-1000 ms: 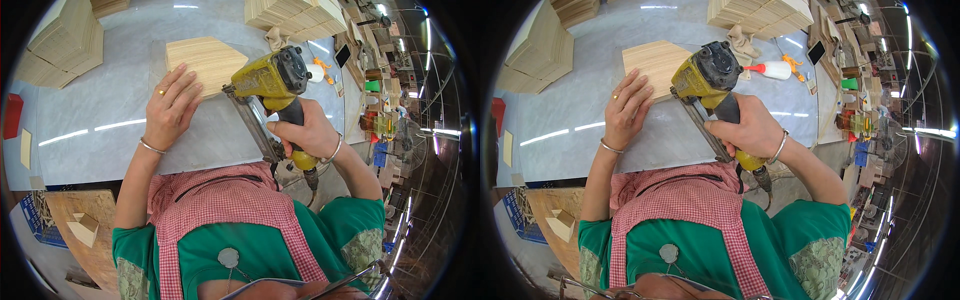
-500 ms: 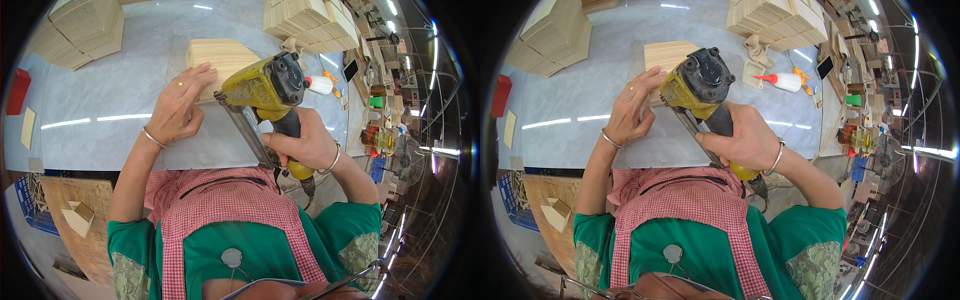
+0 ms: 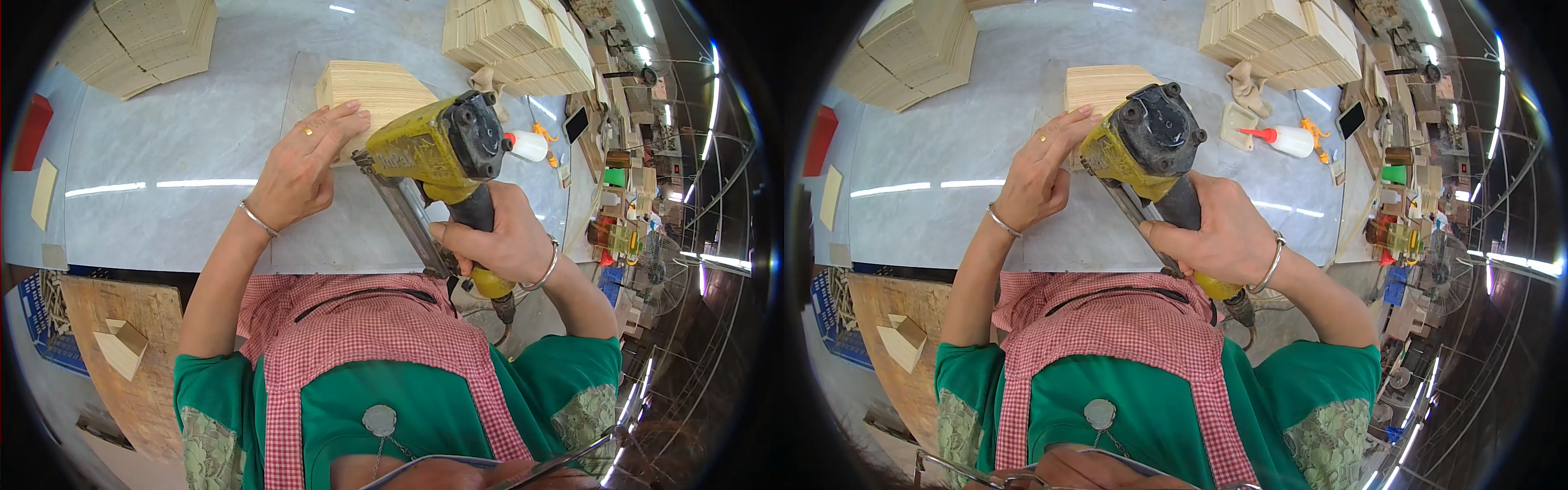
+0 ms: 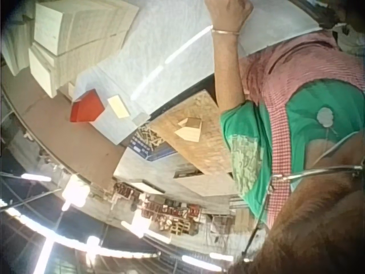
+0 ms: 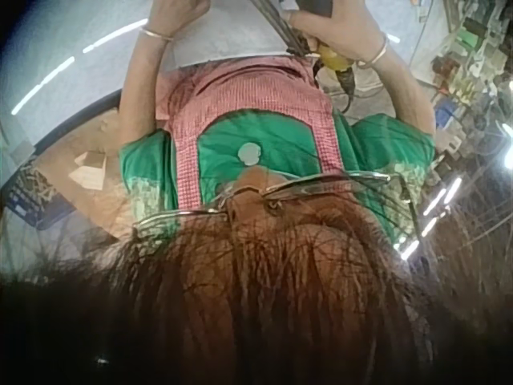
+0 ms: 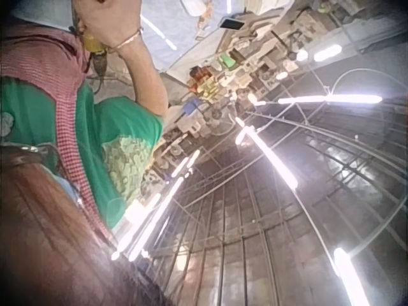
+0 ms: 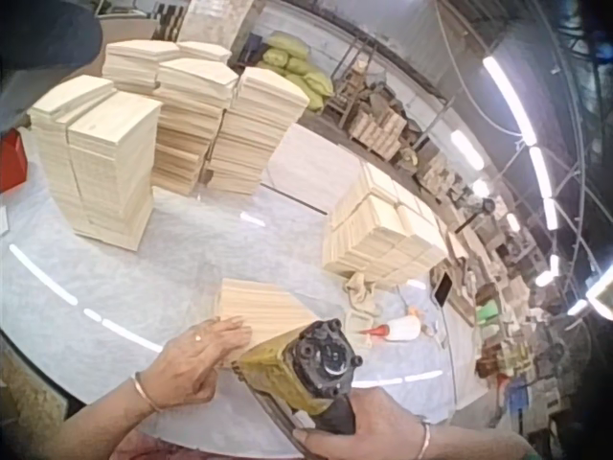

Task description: Assembling wooden birdhouses or decorative boxes using wood glue and a pneumatic nail gun.

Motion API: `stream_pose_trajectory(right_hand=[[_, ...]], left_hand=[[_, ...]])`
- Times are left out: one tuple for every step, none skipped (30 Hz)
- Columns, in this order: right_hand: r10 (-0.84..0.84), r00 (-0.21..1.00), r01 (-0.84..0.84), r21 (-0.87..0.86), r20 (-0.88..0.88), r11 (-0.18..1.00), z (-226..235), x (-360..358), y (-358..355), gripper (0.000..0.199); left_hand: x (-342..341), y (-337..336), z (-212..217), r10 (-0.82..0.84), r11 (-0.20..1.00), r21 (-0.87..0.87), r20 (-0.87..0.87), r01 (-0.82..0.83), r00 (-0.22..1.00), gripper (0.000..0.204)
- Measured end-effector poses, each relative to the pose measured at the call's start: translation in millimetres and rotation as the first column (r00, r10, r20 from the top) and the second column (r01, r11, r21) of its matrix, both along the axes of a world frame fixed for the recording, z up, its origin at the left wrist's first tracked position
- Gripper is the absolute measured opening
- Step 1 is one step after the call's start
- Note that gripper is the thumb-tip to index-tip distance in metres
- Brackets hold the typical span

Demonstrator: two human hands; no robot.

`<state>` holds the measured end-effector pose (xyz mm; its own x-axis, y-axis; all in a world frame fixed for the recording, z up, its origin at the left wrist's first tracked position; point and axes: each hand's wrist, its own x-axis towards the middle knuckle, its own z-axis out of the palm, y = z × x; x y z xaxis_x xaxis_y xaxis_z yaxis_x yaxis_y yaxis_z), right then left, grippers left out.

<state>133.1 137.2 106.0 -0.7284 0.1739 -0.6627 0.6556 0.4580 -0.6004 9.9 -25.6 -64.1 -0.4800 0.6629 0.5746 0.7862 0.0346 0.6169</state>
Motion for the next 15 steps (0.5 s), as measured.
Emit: stream_pose_trajectory(right_hand=[[-0.001, 1.000, 0.001, 0.001, 0.001, 1.000, 1.2, -0.5, -0.4, 0.025], [0.001, 1.000, -0.001, 0.011, 0.008, 1.000, 2.4, -1.2, -0.9, 0.024], [0.003, 1.000, -0.003, 0.020, 0.016, 1.000, 3.0, -1.5, -1.3, 0.024], [0.003, 1.000, -0.003, 0.019, 0.016, 1.000, 2.7, -1.6, -2.1, 0.024], [-0.013, 1.000, 0.013, 0.008, -0.008, 1.000, 2.3, -1.1, -3.2, 0.023], [-0.029, 0.999, 0.029, -0.004, -0.033, 1.000, 2.0, -0.6, -4.0, 0.022], [-0.029, 0.999, 0.029, -0.004, -0.032, 1.000, 2.0, -0.1, -3.9, 0.022], [-0.030, 0.999, 0.030, 0.010, -0.021, 1.000, 2.0, 0.4, -3.6, 0.021], [-0.030, 0.999, 0.030, 0.024, -0.011, 0.999, 1.9, 0.7, -3.5, 0.021], [-0.031, 0.999, 0.031, 0.023, -0.009, 0.999, 2.1, 0.5, -4.0, 0.021], [-0.034, 0.999, 0.034, 0.017, -0.012, 0.999, 2.6, 0.1, -4.8, 0.021], [-0.038, 0.999, 0.038, 0.011, -0.015, 0.999, 2.7, -0.3, -5.2, 0.021], [-0.038, 0.999, 0.038, 0.011, -0.014, 0.999, 2.2, -0.1, -5.0, 0.021], [-0.030, 0.999, 0.030, 0.023, -0.017, 0.999, 1.5, 0.1, -4.6, 0.021], [-0.022, 1.000, 0.022, 0.035, -0.020, 0.999, 1.0, 0.2, -4.5, 0.020]], left_hand=[[-0.1, 0.1, -0.1, 0.004, 1.000, 0.000, -0.004, -0.004, 1.000, 0.068], [0.0, 0.2, -0.2, 0.009, 1.000, -0.001, -0.008, -0.009, 1.000, 0.068], [0.1, 0.5, -0.4, 0.007, 1.000, -0.001, -0.006, -0.007, 1.000, 0.068], [-0.1, 0.3, -0.8, 0.009, 1.000, -0.004, -0.013, -0.009, 1.000, 0.068], [-0.2, 0.2, -1.2, 0.011, 1.000, -0.007, -0.019, -0.011, 1.000, 0.069], [-0.3, 0.2, -2.0, 0.011, 1.000, -0.008, -0.018, -0.011, 1.000, 0.069], [-0.4, 0.9, -3.0, 0.013, 1.000, -0.006, -0.023, -0.013, 1.000, 0.069], [-0.5, 1.4, -3.7, 0.015, 1.000, -0.004, -0.029, -0.015, 0.999, 0.069], [-0.7, 1.6, -3.9, 0.014, 1.000, -0.005, -0.028, -0.014, 1.000, 0.069], [-1.0, 1.8, -4.0, 0.015, 1.000, -0.005, -0.031, -0.015, 0.999, 0.069], [-1.0, 1.9, -4.2, 0.016, 1.000, -0.005, -0.035, -0.016, 0.999, 0.068], [-1.0, 2.0, -4.5, 0.015, 1.000, -0.006, -0.034, -0.015, 0.999, 0.068], [-0.8, 1.9, -4.9, 0.018, 1.000, -0.002, -0.032, -0.018, 0.999, 0.068], [-0.7, 1.8, -5.3, 0.020, 1.000, 0.002, -0.031, -0.020, 0.999, 0.067], [-0.8, 1.6, -5.2, 0.020, 1.000, 0.001, -0.030, -0.020, 0.999, 0.067]])
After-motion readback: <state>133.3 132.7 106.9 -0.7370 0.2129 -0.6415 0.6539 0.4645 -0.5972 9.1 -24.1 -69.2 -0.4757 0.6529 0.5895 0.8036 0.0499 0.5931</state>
